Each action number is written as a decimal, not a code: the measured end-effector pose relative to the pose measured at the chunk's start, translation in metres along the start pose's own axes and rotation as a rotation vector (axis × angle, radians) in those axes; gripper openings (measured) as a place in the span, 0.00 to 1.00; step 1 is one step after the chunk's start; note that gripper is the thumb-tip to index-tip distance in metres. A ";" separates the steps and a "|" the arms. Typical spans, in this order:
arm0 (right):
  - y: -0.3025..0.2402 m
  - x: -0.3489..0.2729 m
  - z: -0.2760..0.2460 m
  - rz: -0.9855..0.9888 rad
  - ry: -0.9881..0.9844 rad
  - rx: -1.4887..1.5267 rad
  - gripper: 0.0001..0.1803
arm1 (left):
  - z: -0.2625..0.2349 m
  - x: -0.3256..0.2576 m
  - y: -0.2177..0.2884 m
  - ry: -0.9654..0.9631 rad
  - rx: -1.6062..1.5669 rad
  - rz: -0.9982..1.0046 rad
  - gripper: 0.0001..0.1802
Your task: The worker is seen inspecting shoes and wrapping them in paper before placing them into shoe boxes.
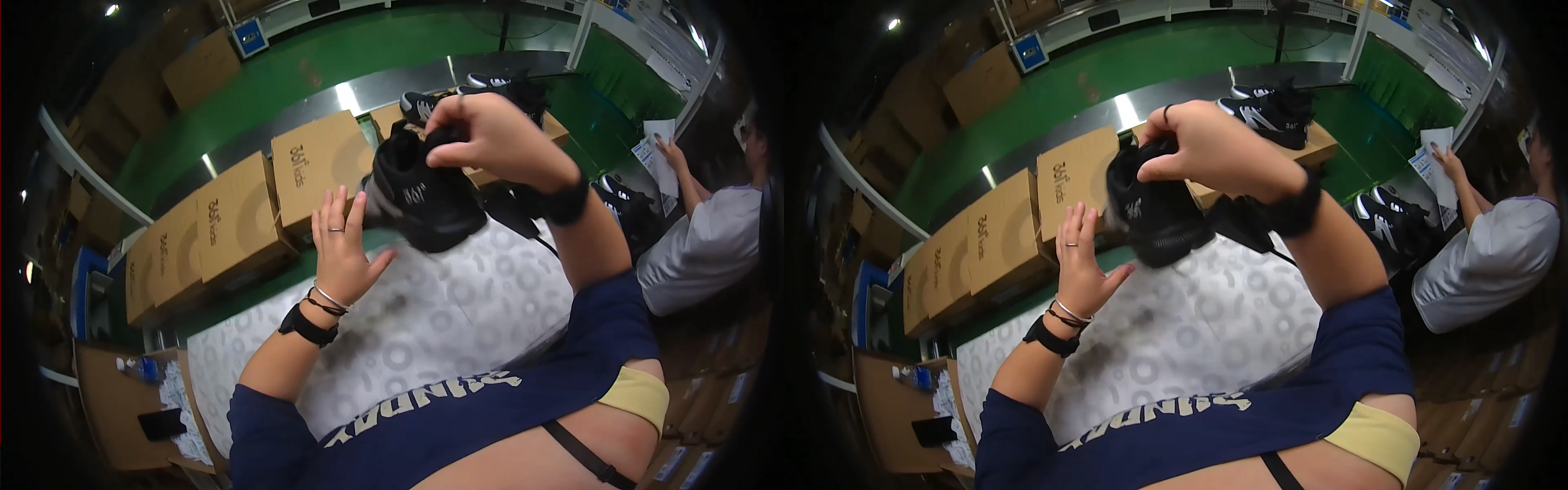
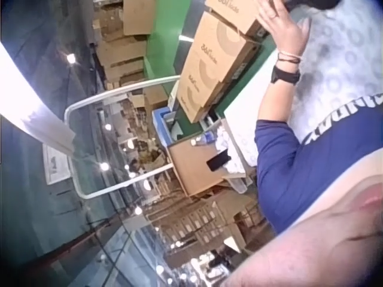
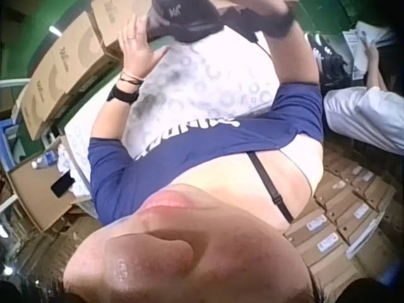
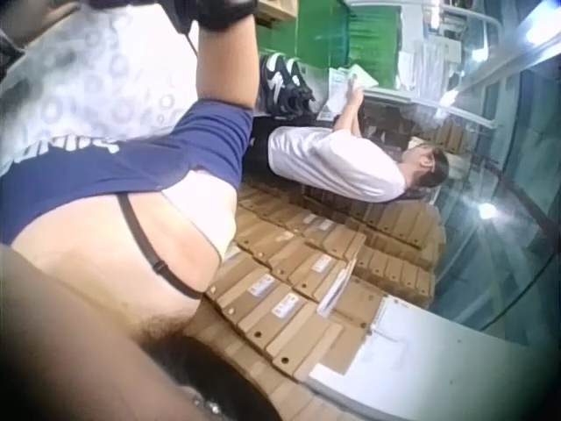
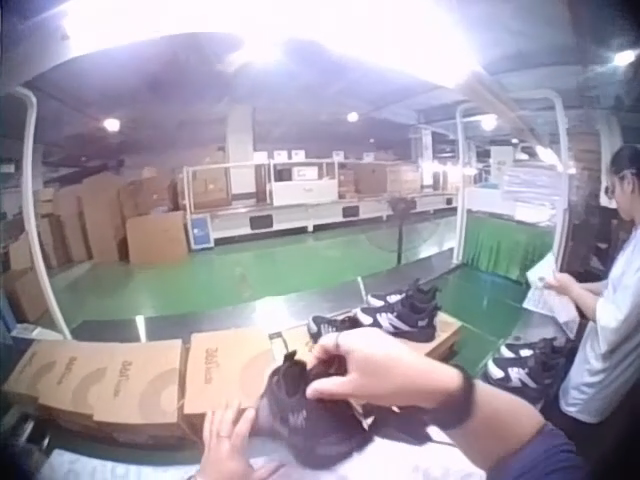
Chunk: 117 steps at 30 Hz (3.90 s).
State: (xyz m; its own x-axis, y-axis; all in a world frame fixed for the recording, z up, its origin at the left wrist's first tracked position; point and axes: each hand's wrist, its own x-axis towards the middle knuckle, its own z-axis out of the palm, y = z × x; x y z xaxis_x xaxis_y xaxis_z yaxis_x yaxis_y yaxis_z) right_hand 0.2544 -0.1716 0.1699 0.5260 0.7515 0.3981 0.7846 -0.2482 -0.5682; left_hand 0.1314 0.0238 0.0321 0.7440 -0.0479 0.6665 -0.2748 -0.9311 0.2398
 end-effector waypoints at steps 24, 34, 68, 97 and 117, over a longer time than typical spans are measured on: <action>-0.022 -0.049 0.268 0.655 -0.129 0.797 0.21 | -0.189 -0.344 -0.030 -0.273 0.921 -1.513 0.37; -0.017 -0.052 0.245 0.384 -0.070 0.153 0.17 | -0.192 -0.332 -0.038 -0.131 0.709 -1.345 0.30; -0.090 0.026 0.146 0.132 -0.409 0.300 0.32 | -0.153 -0.041 0.098 -0.890 0.113 -0.181 0.26; 0.191 0.052 0.112 0.260 0.276 0.400 0.24 | 0.080 0.008 0.088 -1.297 0.285 -0.071 0.61; -0.051 -0.192 0.142 -0.262 -0.041 -0.467 0.05 | -0.082 -0.048 0.083 -1.172 -0.118 0.191 0.08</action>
State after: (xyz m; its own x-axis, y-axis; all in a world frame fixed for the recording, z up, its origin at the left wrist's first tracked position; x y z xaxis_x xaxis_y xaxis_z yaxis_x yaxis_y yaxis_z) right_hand 0.0665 -0.2168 0.0205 0.2873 0.8457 0.4497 0.9552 -0.2877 -0.0692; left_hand 0.0234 -0.0211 0.0780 0.7713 -0.5398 -0.3371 -0.4500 -0.8371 0.3109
